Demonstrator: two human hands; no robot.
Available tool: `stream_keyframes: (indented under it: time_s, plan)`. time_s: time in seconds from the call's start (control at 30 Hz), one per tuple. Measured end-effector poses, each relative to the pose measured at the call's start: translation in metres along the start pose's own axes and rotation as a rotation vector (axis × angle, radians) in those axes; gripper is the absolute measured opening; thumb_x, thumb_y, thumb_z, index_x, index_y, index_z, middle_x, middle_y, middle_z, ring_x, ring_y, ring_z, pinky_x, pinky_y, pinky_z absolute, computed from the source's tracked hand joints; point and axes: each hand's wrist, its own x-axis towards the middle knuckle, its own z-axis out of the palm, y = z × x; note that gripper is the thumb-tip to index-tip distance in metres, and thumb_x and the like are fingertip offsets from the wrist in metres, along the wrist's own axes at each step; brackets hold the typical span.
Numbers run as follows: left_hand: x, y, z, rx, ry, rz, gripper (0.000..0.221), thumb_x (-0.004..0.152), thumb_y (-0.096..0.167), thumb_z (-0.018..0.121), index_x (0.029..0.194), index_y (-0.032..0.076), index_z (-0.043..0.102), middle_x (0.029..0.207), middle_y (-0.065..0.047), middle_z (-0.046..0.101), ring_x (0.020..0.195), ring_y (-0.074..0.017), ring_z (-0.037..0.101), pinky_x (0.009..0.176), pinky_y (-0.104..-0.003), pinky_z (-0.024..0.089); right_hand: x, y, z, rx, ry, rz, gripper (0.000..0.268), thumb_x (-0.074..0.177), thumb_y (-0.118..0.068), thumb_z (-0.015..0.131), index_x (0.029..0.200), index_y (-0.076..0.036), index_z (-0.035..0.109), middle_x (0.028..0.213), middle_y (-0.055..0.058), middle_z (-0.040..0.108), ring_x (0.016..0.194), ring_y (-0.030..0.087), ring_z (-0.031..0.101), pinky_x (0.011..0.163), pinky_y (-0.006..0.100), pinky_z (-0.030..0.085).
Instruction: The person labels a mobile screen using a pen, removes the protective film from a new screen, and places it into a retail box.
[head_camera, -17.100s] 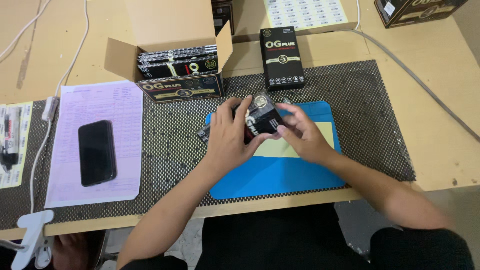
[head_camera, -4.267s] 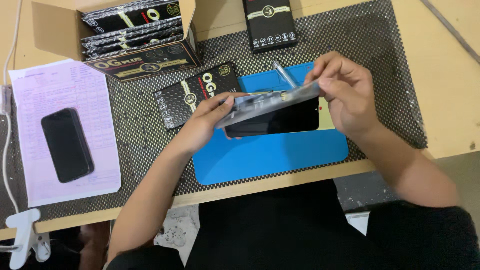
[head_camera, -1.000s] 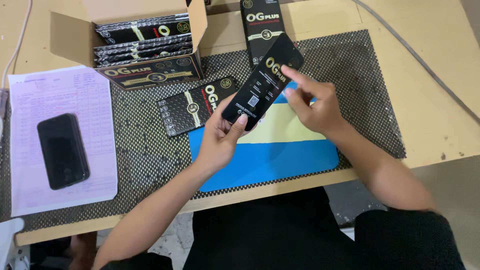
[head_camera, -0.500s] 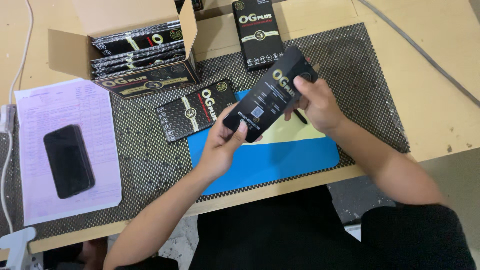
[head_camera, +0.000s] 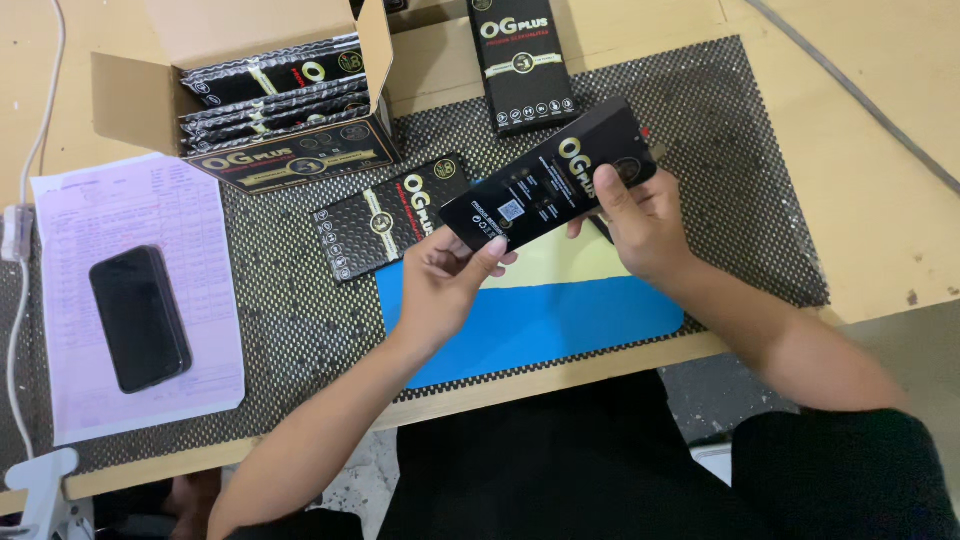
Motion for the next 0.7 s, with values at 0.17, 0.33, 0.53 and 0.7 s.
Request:
stream_keyframes:
  time_s: [0.17,0.33,0.53,0.7]
  plan:
    - [0.001,0.005,-0.004,0.002,-0.020,-0.087,0.019,0.096,0.012,0.071,0.103,-0.005,0.074,0.089,-0.024,0.077,0.084,-0.0249,0.078,0.077,-0.035,0.065,0.004,-0.002,0.002,0.072,0.018,0.030,0.027,0.109,-0.012,0.050,0.098,0.006,0.068,0.080,0.024,0.071,0.065,0.030,0.075,0.055,0.041,0.066]
    - [0.004,-0.020,-0.020,-0.062,-0.082,-0.114,0.023,0.099,0.012,0.067,0.109,-0.007,0.074,0.094,-0.027,0.076,0.090,-0.0299,0.078,0.081,-0.039,0.065,0.007,-0.015,0.008,0.169,0.064,0.100,0.026,0.109,-0.015,0.051,0.102,0.003,0.067,0.087,0.022,0.074,0.070,0.029,0.077,0.055,0.039,0.068]
    - [0.006,0.018,-0.015,-0.007,-0.297,-0.065,0.033,0.107,0.014,0.047,0.112,-0.007,0.071,0.107,-0.030,0.073,0.103,-0.0382,0.073,0.088,-0.052,0.061,0.008,-0.011,-0.005,0.194,0.100,0.188,0.027,0.110,-0.022,0.051,0.099,-0.001,0.064,0.083,0.018,0.073,0.068,0.024,0.076,0.054,0.033,0.067]
    - [0.008,0.022,-0.022,0.175,-0.233,0.150,0.057,0.109,0.037,0.041,0.149,-0.003,0.046,0.125,-0.024,0.065,0.114,-0.0292,0.061,0.093,-0.049,0.056,-0.005,0.017,-0.024,-0.064,-0.060,0.183,0.029,0.109,-0.013,0.053,0.085,-0.003,0.064,0.055,0.007,0.056,0.046,0.011,0.054,0.041,0.021,0.046]
